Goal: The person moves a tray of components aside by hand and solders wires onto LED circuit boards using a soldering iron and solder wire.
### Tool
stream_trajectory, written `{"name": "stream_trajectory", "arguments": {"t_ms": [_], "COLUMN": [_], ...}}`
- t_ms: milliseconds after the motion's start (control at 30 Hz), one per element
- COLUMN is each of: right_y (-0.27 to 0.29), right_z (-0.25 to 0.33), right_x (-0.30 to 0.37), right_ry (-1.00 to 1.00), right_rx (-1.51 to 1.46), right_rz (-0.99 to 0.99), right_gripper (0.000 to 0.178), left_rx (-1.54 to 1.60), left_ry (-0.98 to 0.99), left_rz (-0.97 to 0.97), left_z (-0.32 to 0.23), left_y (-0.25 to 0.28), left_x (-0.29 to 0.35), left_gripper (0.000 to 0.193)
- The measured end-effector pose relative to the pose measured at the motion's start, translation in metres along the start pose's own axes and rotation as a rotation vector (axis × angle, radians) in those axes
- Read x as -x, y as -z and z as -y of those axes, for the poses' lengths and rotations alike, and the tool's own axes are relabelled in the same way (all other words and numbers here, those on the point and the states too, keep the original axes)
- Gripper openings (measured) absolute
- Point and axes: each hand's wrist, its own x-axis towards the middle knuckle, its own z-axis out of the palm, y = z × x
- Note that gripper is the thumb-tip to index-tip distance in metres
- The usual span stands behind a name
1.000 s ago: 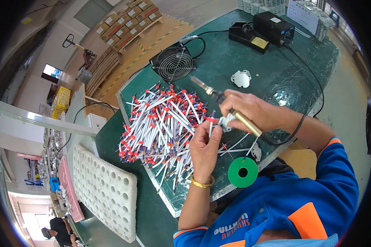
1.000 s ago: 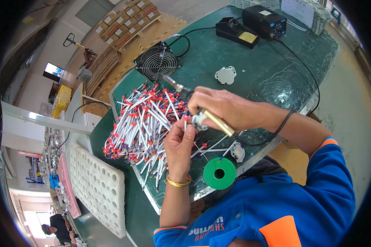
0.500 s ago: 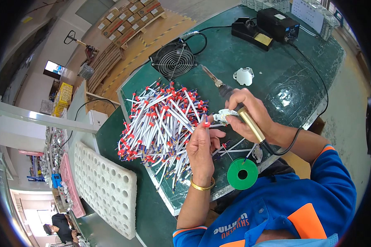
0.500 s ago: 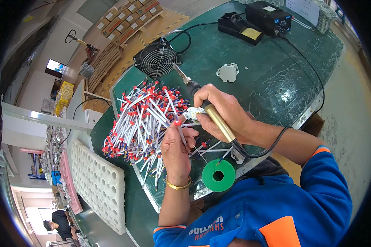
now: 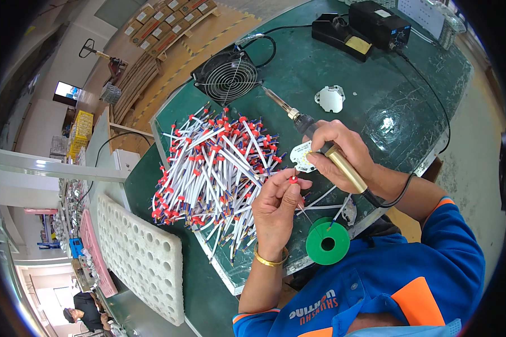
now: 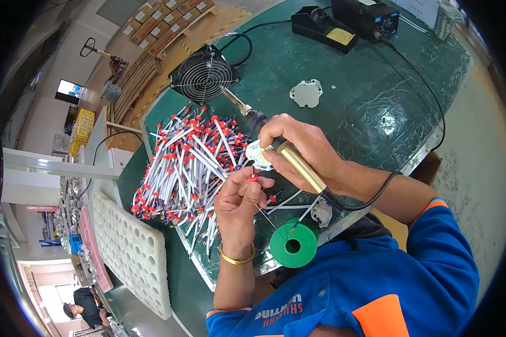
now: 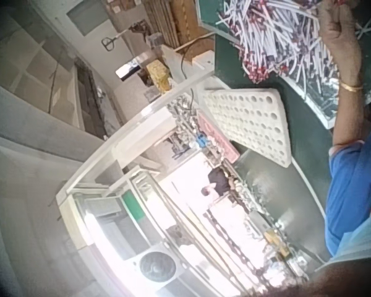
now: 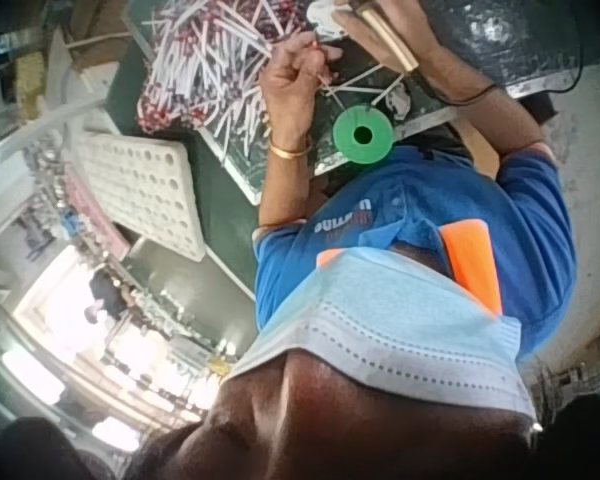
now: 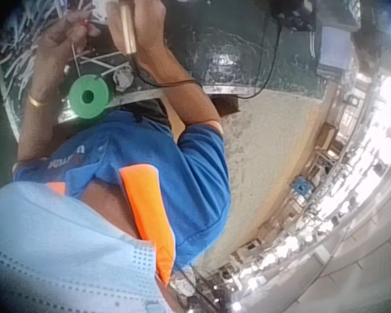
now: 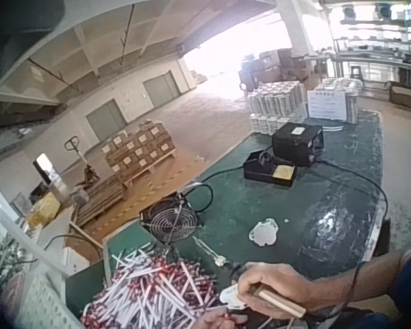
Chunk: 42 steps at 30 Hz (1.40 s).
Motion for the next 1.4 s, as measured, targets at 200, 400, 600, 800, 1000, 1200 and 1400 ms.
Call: {"name": "stream_trajectory", "arguments": {"t_ms": [200, 400, 600, 800, 1000, 1200, 1400], "right_y": [-0.001, 0.003, -0.003, 0.002, 0.003, 0.007, 0.009], "right_z": [0.0, 0.006, 0.011, 0.012, 0.016, 0.016, 0.019], "right_x": [0.0, 0.0, 0.002, -0.005, -0.007, -0.011, -0.014], "right_ry": [0.016, 0.223, 0.302, 0.076, -0.028, -0.027, -0.007], "right_rx": [0.012, 0.178, 0.29, 0.182, 0.123, 0.088, 0.1], "right_rz": [-0.014, 0.089, 0.15, -0.01, 0.07, 0.153, 0.153], "right_gripper": [0.022, 0.03, 0.03, 0.024, 0.023, 0.023, 0.021], "left_rx": [-0.072, -0.508, -0.795, -0.202, -0.096, -0.041, -0.142], "left_ry": [0.022, -0.099, -0.247, -0.058, -0.057, -0.044, 0.03], "left_rz": [-0.029, -0.191, -0.219, -0.142, -0.118, -0.108, -0.09], "left_z": [0.0, 0.006, 0.006, -0.002, -0.004, -0.01, -0.014], "left_y": [0.0, -0.004, -0.001, 0.003, 0.001, -0.001, 0.003], "left_x": [0.002, 0.002, 0.0, 0.001, 0.0, 0.004, 0.006], "left_gripper": [0.024, 0.019, 0.018, 0.02, 0.017, 0.019, 0.023]}}
